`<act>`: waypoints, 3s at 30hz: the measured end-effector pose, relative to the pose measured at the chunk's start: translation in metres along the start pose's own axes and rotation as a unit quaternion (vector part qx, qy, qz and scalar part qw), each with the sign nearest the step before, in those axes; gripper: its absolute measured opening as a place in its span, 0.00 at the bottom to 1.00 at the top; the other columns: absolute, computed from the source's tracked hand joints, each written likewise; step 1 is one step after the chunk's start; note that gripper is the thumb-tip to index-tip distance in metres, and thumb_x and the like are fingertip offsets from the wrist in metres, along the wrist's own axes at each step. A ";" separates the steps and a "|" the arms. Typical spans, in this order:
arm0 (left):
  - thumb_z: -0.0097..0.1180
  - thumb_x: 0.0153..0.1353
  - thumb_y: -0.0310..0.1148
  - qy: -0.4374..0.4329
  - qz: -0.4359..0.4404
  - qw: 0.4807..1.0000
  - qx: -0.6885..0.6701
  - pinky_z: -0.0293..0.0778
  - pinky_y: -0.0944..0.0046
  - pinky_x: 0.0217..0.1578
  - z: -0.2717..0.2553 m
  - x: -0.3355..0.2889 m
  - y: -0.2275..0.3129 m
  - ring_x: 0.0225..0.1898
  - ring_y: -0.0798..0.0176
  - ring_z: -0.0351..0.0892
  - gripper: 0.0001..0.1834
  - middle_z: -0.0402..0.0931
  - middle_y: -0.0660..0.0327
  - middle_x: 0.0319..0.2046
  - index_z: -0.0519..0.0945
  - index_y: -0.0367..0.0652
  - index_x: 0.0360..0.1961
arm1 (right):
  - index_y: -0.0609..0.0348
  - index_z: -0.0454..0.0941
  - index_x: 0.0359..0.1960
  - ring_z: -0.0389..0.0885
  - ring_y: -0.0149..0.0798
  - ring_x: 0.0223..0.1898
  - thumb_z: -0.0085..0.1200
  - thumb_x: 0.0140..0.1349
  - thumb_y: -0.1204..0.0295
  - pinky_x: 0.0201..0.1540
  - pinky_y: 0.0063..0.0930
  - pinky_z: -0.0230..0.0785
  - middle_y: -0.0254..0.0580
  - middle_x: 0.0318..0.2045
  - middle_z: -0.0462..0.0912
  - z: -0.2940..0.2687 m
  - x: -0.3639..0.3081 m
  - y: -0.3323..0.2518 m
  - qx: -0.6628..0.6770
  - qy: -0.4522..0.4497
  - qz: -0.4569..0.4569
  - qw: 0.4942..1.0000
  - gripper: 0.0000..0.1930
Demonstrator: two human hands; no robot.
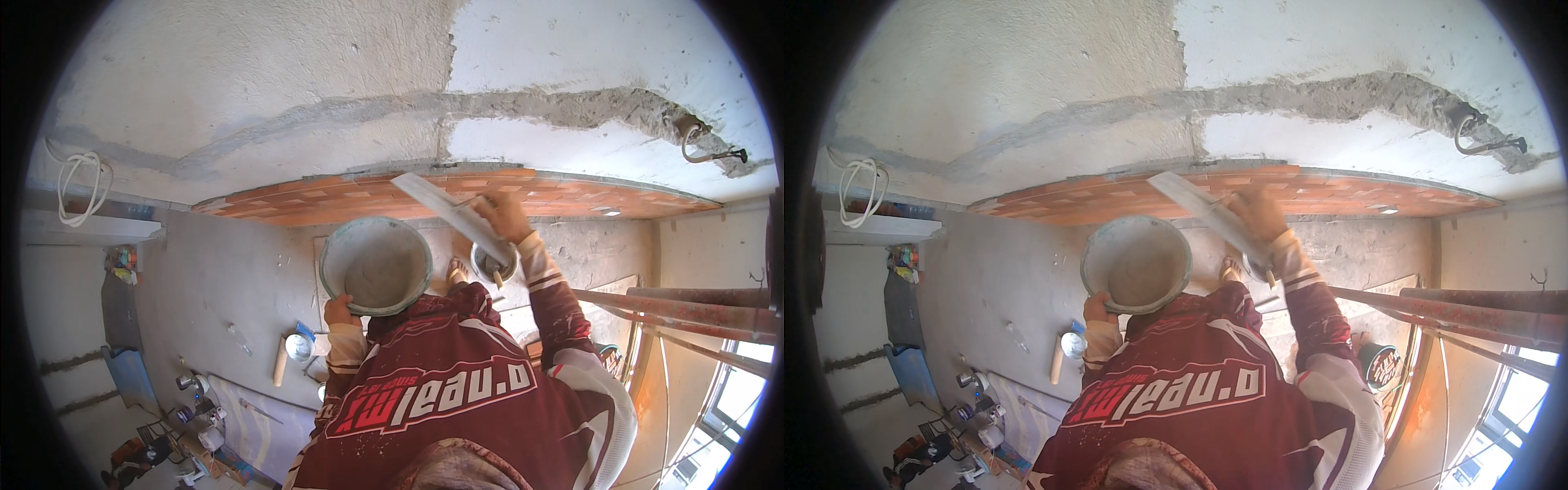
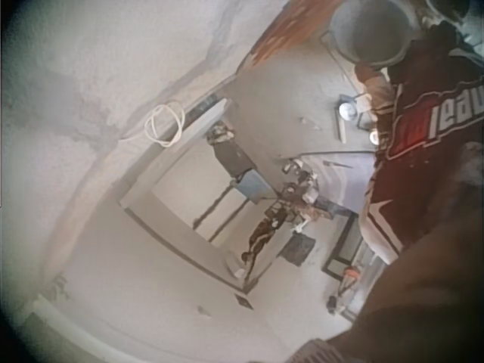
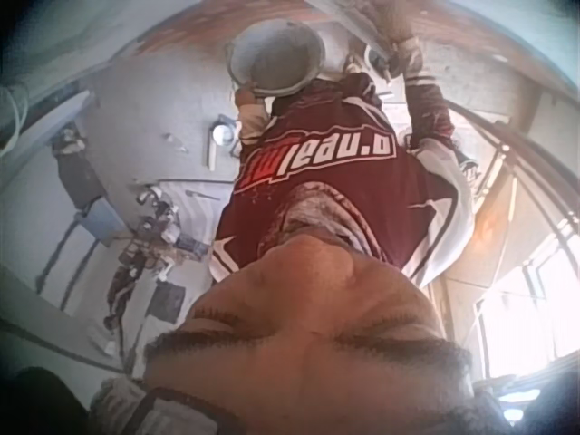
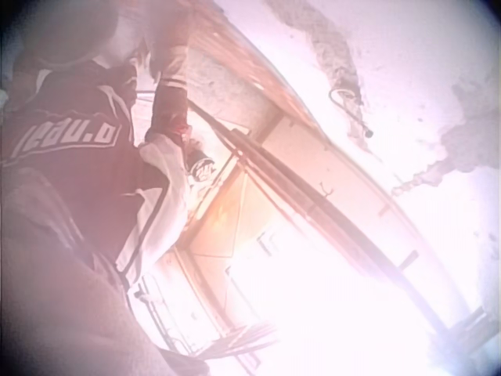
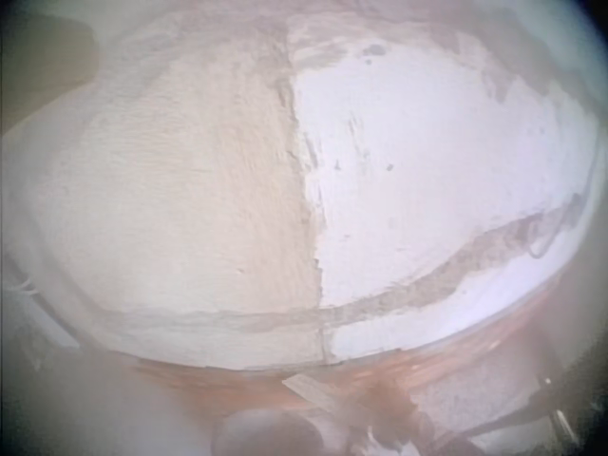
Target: The person scoops plaster from a bucket with a trowel and applies it to a ceiling area above a wooden beam. They repeatedly smooth the plaster along the beam's edge and the adjacent ceiling surface.
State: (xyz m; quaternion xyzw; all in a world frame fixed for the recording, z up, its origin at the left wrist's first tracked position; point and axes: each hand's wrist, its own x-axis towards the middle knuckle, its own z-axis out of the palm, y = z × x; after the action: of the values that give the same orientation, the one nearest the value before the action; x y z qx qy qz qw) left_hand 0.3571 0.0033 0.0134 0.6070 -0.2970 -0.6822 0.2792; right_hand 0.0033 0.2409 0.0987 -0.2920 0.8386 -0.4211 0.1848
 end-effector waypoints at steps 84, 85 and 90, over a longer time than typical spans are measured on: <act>0.54 0.41 0.17 -0.050 0.118 0.992 -0.002 0.71 0.64 0.28 0.004 -0.005 0.064 0.24 0.65 0.72 0.07 0.74 0.61 0.24 0.73 0.37 0.24 | 0.52 0.81 0.45 0.82 0.50 0.34 0.59 0.53 0.54 0.37 0.42 0.73 0.47 0.28 0.82 0.103 -0.002 -0.095 -0.143 -0.145 -0.226 0.953 0.22; 0.55 0.41 0.17 -0.045 0.118 0.992 -0.009 0.70 0.64 0.28 0.006 -0.005 0.063 0.24 0.66 0.72 0.07 0.73 0.62 0.24 0.73 0.37 0.24 | 0.52 0.81 0.45 0.81 0.50 0.35 0.60 0.53 0.54 0.37 0.42 0.73 0.48 0.29 0.82 0.101 -0.003 -0.095 -0.132 -0.133 -0.214 0.959 0.22; 0.56 0.42 0.18 -0.022 0.114 0.993 0.000 0.69 0.65 0.29 0.008 -0.004 0.059 0.24 0.67 0.71 0.07 0.73 0.63 0.23 0.74 0.37 0.24 | 0.53 0.81 0.45 0.81 0.54 0.36 0.62 0.52 0.55 0.39 0.42 0.72 0.50 0.33 0.83 0.094 0.004 -0.092 -0.075 -0.056 -0.187 0.978 0.21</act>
State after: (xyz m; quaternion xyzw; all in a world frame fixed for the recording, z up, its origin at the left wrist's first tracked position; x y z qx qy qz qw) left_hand 0.3504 -0.0326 0.0612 0.5538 -0.3704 -0.6593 0.3484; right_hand 0.0834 0.1383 0.1190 -0.4801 0.7865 -0.3670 0.1274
